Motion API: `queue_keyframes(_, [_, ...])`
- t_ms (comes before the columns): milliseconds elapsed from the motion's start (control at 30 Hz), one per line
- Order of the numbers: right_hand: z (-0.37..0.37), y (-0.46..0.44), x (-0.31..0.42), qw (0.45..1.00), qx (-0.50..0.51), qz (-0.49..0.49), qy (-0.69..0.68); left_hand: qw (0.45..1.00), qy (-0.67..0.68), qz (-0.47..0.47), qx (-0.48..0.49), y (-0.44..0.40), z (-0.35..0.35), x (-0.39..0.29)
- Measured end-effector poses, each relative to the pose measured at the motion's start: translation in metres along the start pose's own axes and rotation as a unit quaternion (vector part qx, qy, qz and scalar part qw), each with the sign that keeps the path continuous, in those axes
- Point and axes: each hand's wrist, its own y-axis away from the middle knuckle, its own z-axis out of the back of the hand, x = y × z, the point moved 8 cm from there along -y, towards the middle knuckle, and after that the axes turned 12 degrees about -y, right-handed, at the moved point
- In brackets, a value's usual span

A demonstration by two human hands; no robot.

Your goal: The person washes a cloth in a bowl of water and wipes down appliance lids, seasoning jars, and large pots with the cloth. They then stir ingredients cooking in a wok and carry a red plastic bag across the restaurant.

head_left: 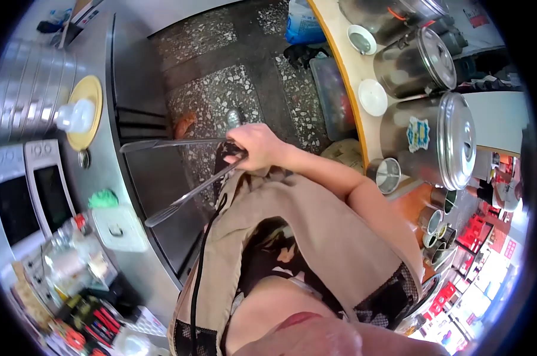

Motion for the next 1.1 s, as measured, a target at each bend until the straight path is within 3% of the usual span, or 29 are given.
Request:
queue_keyframes(100, [0.008, -0.079, -0.057, 0.998, -0.042, 0.048, 0.005, 0.999, -0.026, -0.022, 0.026, -0.086, 0.085, -0.069])
queue_keyframes(233, [0.038, -0.171, -0.119, 0.999, -0.024, -0.038, 0.018, 0.995, -0.006, -0.095, 0.022, -0.208, 0.214, -0.199])
queue_keyframes(333, [0.079, -0.228, -0.178, 0.983, -0.038, -0.177, 0.022, 0.963, 0.144, -0.225, 0.043, -0.307, 0.305, -0.330])
queue_keyframes(367, [0.094, -0.242, -0.200, 0.973, -0.064, -0.221, 0.019, 0.946, 0.247, -0.208, -0.014, -0.281, 0.362, -0.419])
queue_keyframes(400, [0.109, -0.253, -0.226, 0.953, -0.115, -0.277, -0.037, 0.963, 0.178, -0.202, -0.015, -0.258, 0.411, -0.505])
queue_keyframes(467, [0.137, -0.275, -0.271, 0.909, -0.208, -0.350, -0.092, 0.912, 0.196, -0.349, 0.087, -0.254, 0.454, -0.635])
queue_keyframes(567, [0.174, -0.315, -0.360, 0.855, -0.349, -0.348, -0.163, 0.835, 0.232, -0.451, 0.212, -0.225, 0.496, -0.790])
queue_keyframes(633, [0.200, -0.358, -0.410, 0.816, -0.377, -0.370, -0.237, 0.802, 0.201, -0.523, 0.208, -0.236, 0.518, -0.867])
queue_keyframes(667, [0.216, -0.381, -0.437, 0.823, -0.375, -0.359, -0.231, 0.814, 0.202, -0.488, 0.239, -0.248, 0.529, -0.899])
queue_keyframes(767, [0.276, -0.470, -0.469, 0.790, -0.409, -0.341, -0.303, 0.849, 0.120, -0.499, 0.124, -0.282, 0.600, -0.987])
queue_keyframes(833, [0.312, -0.520, -0.497, 0.788, -0.424, -0.293, -0.336, 0.806, 0.016, -0.592, -0.001, -0.287, 0.673, -1.042])
queue_keyframes(900, [0.344, -0.560, -0.514, 0.770, -0.461, -0.274, -0.346, 0.780, 0.044, -0.621, -0.063, -0.312, 0.736, -1.085])
queue_keyframes(1033, [0.390, -0.606, -0.551, 0.729, -0.516, -0.245, -0.377, 0.707, -0.024, -0.669, -0.228, -0.377, 0.858, -1.194])
queue_keyframes(1100, [0.406, -0.603, -0.578, 0.721, -0.555, -0.278, -0.307, 0.668, -0.053, -0.676, -0.306, -0.423, 0.904, -1.265])
